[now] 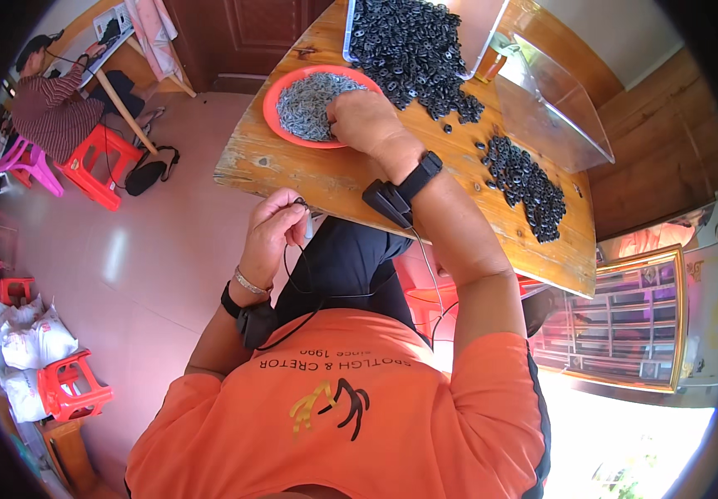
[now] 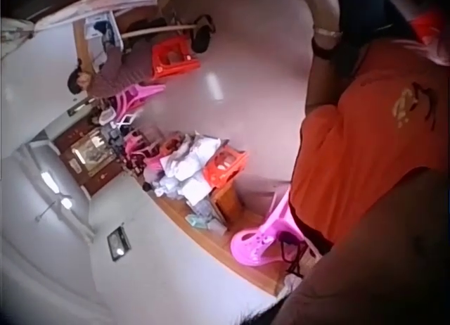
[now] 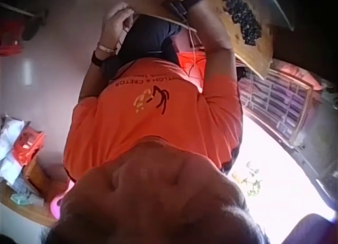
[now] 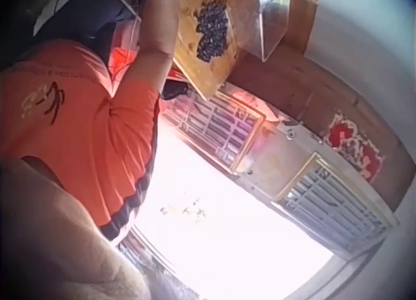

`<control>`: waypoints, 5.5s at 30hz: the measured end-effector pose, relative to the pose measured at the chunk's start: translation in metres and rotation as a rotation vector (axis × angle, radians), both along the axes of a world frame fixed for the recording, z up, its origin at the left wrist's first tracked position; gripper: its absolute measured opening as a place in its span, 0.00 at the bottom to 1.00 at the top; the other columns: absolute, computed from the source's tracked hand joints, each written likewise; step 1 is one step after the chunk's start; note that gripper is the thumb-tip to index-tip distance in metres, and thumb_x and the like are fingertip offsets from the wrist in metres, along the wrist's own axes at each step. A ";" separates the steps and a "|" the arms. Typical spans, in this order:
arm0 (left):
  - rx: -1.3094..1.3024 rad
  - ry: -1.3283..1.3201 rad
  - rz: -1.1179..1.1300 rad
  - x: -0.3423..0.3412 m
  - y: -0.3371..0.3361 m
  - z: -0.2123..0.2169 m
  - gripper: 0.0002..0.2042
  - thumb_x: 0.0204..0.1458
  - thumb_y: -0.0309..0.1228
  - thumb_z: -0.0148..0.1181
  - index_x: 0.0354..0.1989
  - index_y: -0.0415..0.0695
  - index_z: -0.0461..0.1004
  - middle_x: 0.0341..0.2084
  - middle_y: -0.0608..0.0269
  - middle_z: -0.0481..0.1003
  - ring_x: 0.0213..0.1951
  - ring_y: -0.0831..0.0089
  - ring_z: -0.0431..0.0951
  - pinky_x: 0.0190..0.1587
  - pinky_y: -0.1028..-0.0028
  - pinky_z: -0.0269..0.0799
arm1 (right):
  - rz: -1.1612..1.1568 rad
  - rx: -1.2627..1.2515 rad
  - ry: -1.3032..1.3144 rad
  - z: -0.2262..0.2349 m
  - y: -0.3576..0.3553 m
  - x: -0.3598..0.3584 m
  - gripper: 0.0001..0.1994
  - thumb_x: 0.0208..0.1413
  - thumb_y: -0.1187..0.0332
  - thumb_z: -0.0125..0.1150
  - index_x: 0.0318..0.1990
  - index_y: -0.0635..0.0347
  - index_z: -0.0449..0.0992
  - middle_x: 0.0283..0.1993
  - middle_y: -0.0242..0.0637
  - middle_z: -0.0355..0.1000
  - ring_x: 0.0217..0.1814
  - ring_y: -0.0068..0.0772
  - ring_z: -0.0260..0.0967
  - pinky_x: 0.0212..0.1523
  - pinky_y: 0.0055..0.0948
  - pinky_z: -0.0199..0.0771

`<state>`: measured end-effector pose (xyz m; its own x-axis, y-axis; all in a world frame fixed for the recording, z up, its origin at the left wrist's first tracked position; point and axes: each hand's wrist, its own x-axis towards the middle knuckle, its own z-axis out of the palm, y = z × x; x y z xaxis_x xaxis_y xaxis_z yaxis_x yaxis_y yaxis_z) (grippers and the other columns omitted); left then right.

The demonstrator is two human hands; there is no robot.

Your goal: Sorting and inspecting small black parts from a pile on a table into containers.

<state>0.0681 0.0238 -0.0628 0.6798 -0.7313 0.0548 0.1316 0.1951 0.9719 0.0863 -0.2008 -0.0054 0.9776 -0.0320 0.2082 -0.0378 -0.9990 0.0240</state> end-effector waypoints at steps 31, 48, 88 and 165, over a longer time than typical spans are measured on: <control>-0.026 -0.333 0.010 -0.047 -0.012 0.044 0.09 0.55 0.30 0.51 0.26 0.39 0.66 0.14 0.71 0.63 0.17 0.85 0.60 0.20 0.82 0.57 | 0.096 1.519 -0.373 0.006 0.075 -0.155 0.07 0.57 0.69 0.56 0.34 0.64 0.72 0.29 0.28 0.70 0.33 0.17 0.66 0.37 0.20 0.68; 0.003 -0.422 -0.008 -0.061 -0.017 0.042 0.09 0.53 0.30 0.51 0.25 0.38 0.66 0.12 0.69 0.61 0.16 0.82 0.59 0.20 0.79 0.55 | -0.005 1.161 -0.405 0.008 0.075 -0.176 0.07 0.54 0.69 0.60 0.31 0.64 0.73 0.26 0.29 0.70 0.30 0.18 0.65 0.34 0.21 0.67; 0.089 -0.171 -0.189 -0.063 -0.017 0.033 0.07 0.55 0.30 0.49 0.27 0.42 0.66 0.16 0.72 0.64 0.18 0.87 0.61 0.21 0.86 0.56 | -0.514 -0.042 -0.184 -0.030 -0.105 -0.210 0.11 0.45 0.62 0.58 0.33 0.57 0.76 0.39 0.41 0.70 0.43 0.41 0.71 0.43 0.35 0.73; -0.061 0.176 -0.179 -0.005 -0.166 0.004 0.05 0.52 0.26 0.47 0.32 0.37 0.67 0.29 0.56 0.69 0.34 0.64 0.75 0.43 0.64 0.76 | -0.215 0.660 -0.489 -0.041 -0.042 -0.137 0.08 0.41 0.68 0.60 0.30 0.61 0.78 0.29 0.46 0.75 0.33 0.46 0.73 0.37 0.37 0.72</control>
<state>0.0634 -0.1421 -0.0591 0.5426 -0.8400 -0.0053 0.3351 0.2106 0.9183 -0.0507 -0.2429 -0.0466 0.7409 -0.4703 0.4795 -0.0828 -0.7724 -0.6297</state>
